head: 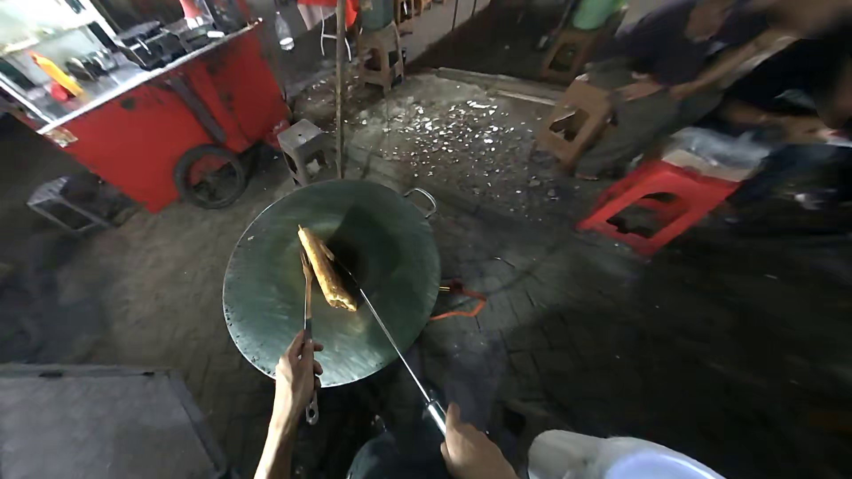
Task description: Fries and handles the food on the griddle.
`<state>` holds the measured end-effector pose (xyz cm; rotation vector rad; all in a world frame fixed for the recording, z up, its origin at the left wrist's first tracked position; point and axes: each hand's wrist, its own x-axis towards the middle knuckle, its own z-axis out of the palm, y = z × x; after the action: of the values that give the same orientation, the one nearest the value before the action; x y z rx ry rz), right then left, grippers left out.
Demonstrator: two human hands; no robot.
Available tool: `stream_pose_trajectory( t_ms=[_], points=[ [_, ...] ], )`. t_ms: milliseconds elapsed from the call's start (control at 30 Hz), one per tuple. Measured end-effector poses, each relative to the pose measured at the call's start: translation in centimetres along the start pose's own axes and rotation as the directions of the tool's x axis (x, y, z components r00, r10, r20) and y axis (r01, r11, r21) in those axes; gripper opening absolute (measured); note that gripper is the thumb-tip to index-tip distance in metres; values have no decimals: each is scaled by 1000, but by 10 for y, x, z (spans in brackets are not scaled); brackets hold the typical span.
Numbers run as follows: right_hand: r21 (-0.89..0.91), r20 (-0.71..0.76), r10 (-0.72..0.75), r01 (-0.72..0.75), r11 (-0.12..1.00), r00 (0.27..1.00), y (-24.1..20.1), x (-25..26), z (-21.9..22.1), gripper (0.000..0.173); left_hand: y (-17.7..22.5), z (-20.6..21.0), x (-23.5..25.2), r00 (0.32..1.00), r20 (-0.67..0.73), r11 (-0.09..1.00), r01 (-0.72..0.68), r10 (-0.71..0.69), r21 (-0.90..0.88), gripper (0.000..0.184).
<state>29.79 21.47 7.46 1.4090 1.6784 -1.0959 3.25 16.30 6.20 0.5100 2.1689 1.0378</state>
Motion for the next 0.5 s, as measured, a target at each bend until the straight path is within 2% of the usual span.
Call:
stream_pose_trajectory(
  t_ms=[500],
  points=[
    [-23, -6, -17, 17, 1000, 1000, 3, 5, -2, 54, 0, 0, 1, 1000, -8, 1000, 5, -5, -9, 39]
  ],
)
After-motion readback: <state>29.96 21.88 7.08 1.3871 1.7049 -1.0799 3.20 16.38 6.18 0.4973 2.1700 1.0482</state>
